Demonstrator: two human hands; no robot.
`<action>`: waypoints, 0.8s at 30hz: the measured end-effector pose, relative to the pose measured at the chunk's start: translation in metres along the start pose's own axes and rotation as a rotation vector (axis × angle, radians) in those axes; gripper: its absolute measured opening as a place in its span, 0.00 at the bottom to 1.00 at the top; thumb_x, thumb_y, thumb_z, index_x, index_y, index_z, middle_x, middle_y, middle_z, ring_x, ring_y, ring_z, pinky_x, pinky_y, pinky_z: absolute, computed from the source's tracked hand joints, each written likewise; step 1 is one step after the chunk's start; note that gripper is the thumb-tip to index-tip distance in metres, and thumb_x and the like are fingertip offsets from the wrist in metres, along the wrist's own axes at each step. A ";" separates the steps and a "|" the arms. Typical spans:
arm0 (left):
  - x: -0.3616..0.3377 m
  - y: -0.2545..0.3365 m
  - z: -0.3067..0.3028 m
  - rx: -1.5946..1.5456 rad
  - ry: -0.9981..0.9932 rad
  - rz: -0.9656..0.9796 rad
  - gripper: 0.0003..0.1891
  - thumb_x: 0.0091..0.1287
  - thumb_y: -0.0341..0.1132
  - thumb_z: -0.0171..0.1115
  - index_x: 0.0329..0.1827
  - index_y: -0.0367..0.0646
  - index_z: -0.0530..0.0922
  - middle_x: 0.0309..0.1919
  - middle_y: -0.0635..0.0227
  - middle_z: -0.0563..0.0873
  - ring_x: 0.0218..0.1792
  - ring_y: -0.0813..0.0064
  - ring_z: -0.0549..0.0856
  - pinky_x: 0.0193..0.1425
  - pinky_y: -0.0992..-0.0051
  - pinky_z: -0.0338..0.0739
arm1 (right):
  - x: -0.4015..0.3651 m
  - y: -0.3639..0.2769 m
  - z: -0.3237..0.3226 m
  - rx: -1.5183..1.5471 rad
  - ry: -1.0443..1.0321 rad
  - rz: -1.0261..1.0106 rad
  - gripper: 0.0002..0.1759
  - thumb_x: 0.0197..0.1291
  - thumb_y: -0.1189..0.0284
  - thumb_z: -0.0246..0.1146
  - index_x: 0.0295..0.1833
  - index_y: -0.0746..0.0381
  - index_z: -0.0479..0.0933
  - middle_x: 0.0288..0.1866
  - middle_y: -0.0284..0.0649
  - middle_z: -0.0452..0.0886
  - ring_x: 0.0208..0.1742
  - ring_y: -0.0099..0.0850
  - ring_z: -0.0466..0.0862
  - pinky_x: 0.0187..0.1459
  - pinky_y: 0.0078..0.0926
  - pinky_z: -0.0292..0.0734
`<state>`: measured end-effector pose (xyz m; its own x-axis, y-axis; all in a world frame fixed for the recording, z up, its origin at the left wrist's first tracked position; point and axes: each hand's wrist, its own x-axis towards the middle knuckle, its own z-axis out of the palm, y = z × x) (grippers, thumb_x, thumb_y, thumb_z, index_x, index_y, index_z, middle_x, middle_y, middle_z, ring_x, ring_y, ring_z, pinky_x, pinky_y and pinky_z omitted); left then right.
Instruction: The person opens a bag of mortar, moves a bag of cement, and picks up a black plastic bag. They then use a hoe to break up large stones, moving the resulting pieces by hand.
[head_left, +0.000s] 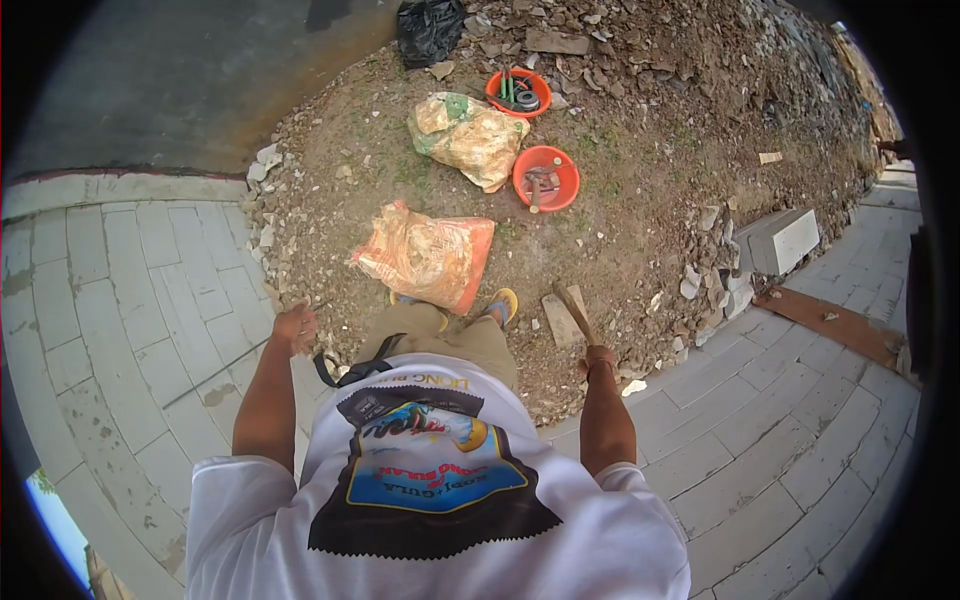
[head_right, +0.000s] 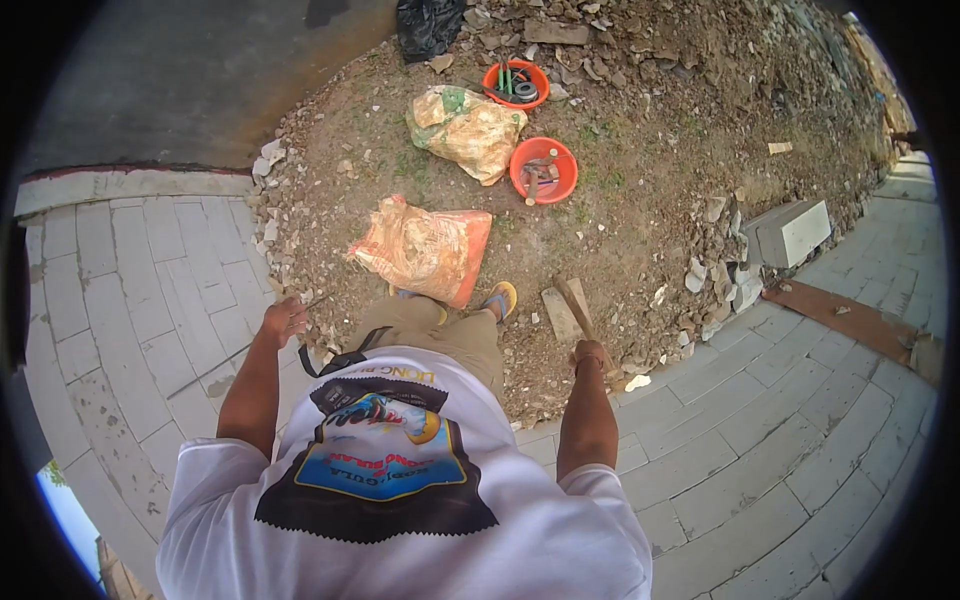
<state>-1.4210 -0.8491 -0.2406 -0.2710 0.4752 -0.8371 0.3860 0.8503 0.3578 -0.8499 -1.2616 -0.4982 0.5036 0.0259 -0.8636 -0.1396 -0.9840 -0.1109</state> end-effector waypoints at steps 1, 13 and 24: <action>0.017 0.009 0.000 0.015 -0.019 0.007 0.21 0.75 0.44 0.53 0.67 0.47 0.74 0.55 0.63 0.82 0.53 0.64 0.83 0.58 0.62 0.79 | 0.040 0.030 0.023 -0.083 -0.024 -0.196 0.11 0.67 0.69 0.57 0.47 0.63 0.79 0.33 0.45 0.83 0.25 0.37 0.85 0.19 0.34 0.78; 0.180 0.164 0.146 0.078 -0.286 0.164 0.09 0.69 0.28 0.51 0.40 0.44 0.81 0.37 0.65 0.85 0.38 0.73 0.85 0.39 0.72 0.81 | -0.093 -0.137 0.019 0.790 -0.202 0.154 0.12 0.72 0.67 0.58 0.56 0.58 0.75 0.39 0.40 0.83 0.31 0.32 0.85 0.27 0.31 0.84; 0.376 0.206 0.397 0.603 -0.169 0.272 0.16 0.67 0.46 0.59 0.50 0.48 0.85 0.37 0.55 0.88 0.41 0.56 0.88 0.47 0.61 0.80 | 0.210 -0.422 0.042 0.957 -0.212 0.158 0.17 0.73 0.61 0.54 0.61 0.57 0.71 0.44 0.39 0.82 0.35 0.32 0.83 0.35 0.34 0.80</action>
<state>-1.0935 -0.5850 -0.6453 0.0278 0.5711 -0.8204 0.8580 0.4074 0.3127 -0.7209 -0.8332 -0.6537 0.2697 0.0293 -0.9625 -0.8686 -0.4242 -0.2563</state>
